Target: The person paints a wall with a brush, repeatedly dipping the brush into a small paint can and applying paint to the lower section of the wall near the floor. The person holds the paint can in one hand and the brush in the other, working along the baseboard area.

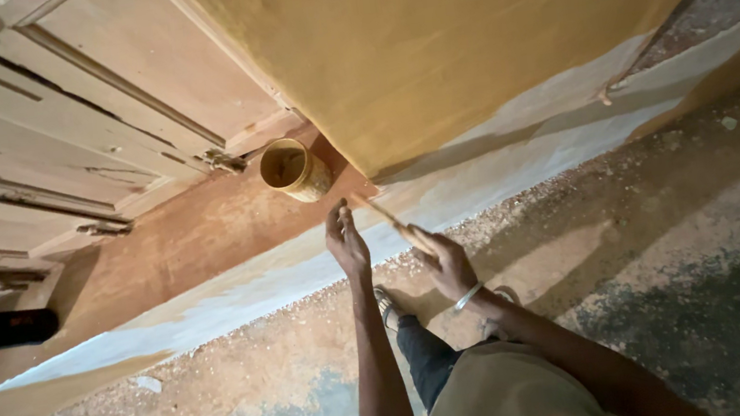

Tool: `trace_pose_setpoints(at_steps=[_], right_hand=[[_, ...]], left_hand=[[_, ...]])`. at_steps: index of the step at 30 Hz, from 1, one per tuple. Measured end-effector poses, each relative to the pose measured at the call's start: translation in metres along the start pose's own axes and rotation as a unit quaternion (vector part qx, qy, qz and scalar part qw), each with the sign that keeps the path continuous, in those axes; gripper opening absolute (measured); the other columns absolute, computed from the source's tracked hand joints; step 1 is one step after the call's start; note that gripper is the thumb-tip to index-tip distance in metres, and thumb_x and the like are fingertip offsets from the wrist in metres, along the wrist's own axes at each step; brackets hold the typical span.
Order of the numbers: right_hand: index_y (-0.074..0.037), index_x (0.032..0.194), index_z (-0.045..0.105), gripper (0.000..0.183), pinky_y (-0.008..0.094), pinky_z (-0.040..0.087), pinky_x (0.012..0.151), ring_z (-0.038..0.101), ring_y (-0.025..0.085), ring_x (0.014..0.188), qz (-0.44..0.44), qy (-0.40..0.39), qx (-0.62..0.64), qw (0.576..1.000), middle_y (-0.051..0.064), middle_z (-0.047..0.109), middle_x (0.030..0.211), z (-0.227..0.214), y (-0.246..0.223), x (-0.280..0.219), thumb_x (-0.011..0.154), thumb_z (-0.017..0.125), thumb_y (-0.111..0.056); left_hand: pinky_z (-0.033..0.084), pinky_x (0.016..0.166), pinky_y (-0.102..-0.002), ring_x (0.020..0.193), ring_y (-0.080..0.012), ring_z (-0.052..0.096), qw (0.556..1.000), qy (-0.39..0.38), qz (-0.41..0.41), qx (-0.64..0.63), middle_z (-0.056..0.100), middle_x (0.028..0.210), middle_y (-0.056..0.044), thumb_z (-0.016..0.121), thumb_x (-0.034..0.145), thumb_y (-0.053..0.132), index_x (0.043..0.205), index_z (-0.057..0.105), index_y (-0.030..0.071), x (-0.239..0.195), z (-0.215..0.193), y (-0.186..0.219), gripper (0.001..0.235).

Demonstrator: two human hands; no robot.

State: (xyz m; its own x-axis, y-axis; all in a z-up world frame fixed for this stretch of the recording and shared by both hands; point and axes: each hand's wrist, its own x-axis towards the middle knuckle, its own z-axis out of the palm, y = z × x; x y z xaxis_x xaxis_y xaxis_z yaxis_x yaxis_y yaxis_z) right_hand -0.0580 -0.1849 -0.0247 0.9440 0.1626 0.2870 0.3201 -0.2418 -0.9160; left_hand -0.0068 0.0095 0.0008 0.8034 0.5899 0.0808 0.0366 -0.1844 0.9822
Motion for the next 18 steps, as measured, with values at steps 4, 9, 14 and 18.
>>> trace_pose_setpoints(at_steps=[4,9,14,18], right_hand=[[-0.004,0.147,0.056,0.049,0.034,0.064,0.081,0.073,0.025,0.104,-0.05,0.011,-0.017,0.999,0.02,0.069,0.132,0.004,0.0,0.015,0.102,0.064,-0.023],[-0.007,0.141,0.06,0.045,0.023,0.052,0.039,0.068,0.01,0.064,0.078,0.134,-0.049,0.987,0.018,0.072,0.12,-0.043,0.025,0.04,0.105,0.056,-0.034],[-0.006,0.145,0.059,0.051,0.026,0.053,0.056,0.062,0.011,0.072,0.058,0.27,-0.068,0.959,0.014,0.073,0.115,-0.104,0.048,0.033,0.11,0.054,-0.043],[-0.008,0.147,0.059,0.048,0.031,0.055,0.061,0.066,0.018,0.075,0.092,0.251,-0.119,0.956,0.014,0.074,0.105,-0.087,0.042,0.039,0.102,0.058,-0.025]], left_hand=[[0.049,0.104,-0.043,0.123,-0.034,0.065,1.0,0.007,-0.008,-0.011,0.067,0.134,-0.022,0.049,0.107,0.043,0.135,0.062,-0.001,0.004,-0.007,-0.003,0.054],[0.051,0.103,-0.046,0.128,-0.0342,0.062,0.997,-0.06,-0.002,0.053,0.063,0.14,-0.023,0.049,0.103,0.049,0.138,0.062,0.003,0.005,0.009,0.001,0.059],[0.051,0.105,-0.047,0.127,-0.0362,0.062,0.995,-0.099,-0.019,0.008,0.064,0.139,-0.023,0.06,0.098,0.048,0.141,0.058,0.005,-0.01,0.027,0.003,0.06],[0.046,0.109,-0.047,0.132,-0.0349,0.058,0.996,-0.082,-0.025,0.036,0.062,0.139,-0.022,0.06,0.1,0.044,0.141,0.061,0.006,-0.012,0.024,0.009,0.056]])
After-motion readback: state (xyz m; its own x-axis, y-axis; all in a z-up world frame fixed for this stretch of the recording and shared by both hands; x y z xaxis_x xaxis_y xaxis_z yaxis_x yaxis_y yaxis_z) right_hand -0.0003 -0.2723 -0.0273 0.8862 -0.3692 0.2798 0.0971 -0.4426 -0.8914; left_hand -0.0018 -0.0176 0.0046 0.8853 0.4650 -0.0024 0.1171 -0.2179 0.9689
